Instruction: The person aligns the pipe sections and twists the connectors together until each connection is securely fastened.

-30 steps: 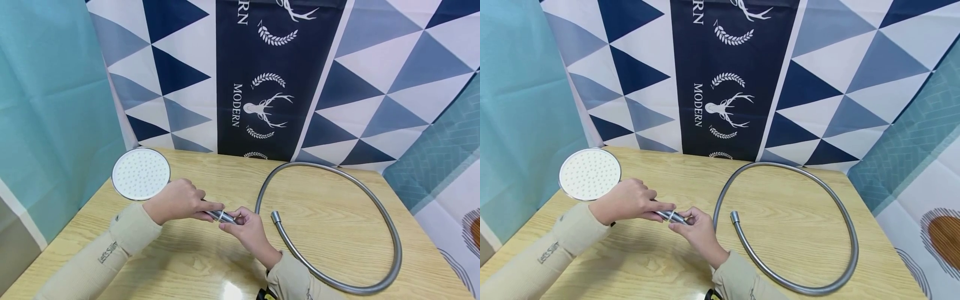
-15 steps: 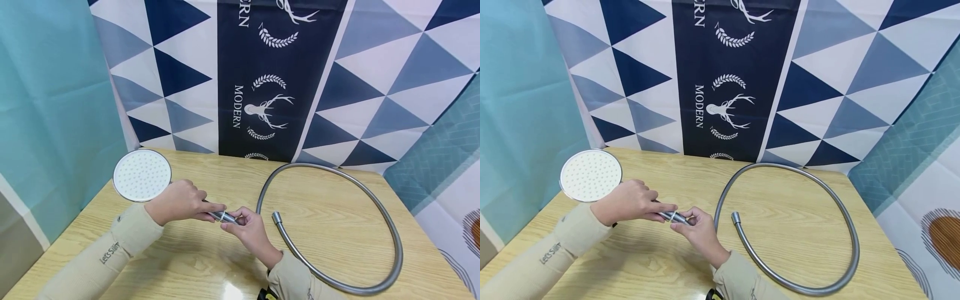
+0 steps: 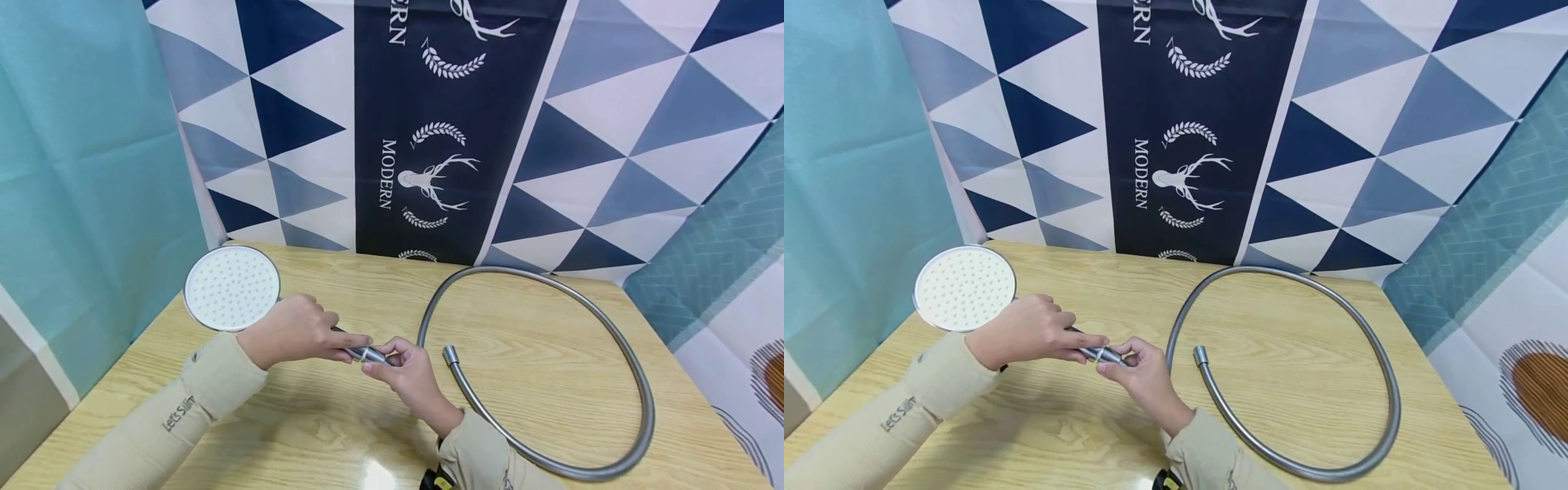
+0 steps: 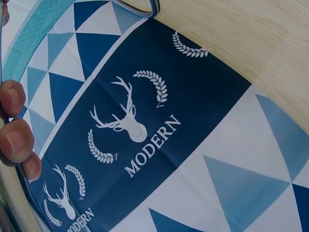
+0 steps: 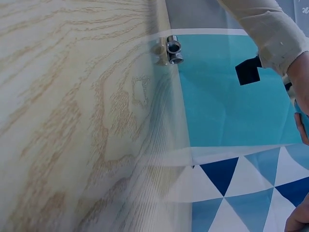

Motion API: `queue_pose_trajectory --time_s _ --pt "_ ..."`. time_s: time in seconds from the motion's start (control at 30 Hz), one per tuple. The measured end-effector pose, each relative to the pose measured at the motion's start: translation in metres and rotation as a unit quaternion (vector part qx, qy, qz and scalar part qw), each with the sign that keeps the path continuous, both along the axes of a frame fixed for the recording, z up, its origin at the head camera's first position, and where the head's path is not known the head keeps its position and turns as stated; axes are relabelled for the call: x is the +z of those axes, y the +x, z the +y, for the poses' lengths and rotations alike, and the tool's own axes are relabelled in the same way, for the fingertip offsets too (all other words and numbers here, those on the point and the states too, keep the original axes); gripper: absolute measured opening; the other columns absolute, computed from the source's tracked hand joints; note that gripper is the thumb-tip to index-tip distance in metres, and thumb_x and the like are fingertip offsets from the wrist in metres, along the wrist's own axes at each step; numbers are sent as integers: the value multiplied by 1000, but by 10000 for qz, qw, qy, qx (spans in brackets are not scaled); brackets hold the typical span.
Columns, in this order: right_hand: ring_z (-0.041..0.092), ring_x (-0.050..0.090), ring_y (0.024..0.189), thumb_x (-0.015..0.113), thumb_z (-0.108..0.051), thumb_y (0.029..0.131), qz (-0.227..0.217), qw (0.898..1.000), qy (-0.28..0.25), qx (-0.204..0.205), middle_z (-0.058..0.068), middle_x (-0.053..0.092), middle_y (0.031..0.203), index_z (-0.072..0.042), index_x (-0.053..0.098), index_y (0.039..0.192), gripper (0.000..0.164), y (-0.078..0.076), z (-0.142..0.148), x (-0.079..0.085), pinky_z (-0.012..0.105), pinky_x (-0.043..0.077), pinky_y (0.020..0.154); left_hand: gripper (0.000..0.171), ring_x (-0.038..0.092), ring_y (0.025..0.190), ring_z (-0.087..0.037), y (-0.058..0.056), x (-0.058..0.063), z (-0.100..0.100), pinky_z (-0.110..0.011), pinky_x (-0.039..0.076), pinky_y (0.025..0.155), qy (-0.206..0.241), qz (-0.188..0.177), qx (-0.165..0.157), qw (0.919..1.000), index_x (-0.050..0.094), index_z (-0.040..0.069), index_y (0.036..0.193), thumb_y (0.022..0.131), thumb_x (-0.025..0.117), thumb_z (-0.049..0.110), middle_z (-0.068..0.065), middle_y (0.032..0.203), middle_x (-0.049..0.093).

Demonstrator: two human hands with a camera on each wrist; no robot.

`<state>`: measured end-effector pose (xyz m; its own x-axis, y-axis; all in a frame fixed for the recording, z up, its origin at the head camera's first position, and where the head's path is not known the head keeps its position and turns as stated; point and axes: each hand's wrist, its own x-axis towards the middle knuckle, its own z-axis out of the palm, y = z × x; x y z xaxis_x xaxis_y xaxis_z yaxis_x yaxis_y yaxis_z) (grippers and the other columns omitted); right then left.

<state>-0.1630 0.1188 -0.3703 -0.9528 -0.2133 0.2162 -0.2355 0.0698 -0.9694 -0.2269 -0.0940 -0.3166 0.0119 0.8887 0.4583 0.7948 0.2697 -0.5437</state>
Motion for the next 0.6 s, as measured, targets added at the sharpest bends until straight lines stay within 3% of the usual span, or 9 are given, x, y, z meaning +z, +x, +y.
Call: queue_pose_trajectory --time_s 0.17,0.4,0.6 --pt "2 39 48 70 9 79 126 9999 -105 55 18 67 76 18 57 96 22 -1 0 -3 16 29 44 27 21 39 -6 1 1 0 -19 22 38 -90 -22 25 10000 67 34 109 95 49 50 7 50 39" --pt "1 37 47 69 9 80 150 9997 -141 117 12 65 72 18 57 95 21 -2 1 -4 16 29 44 27 22 38 -6 2 3 1 -19 23 38 -132 7 26 9999 68 34 107 89 59 51 7 50 40" --pt "2 35 46 69 7 82 108 9998 11 175 4 61 66 17 57 96 21 -3 2 -3 16 28 43 38 20 40 -6 0 1 0 -18 22 38 -35 46 -1 10000 70 33 108 100 37 51 7 50 39"
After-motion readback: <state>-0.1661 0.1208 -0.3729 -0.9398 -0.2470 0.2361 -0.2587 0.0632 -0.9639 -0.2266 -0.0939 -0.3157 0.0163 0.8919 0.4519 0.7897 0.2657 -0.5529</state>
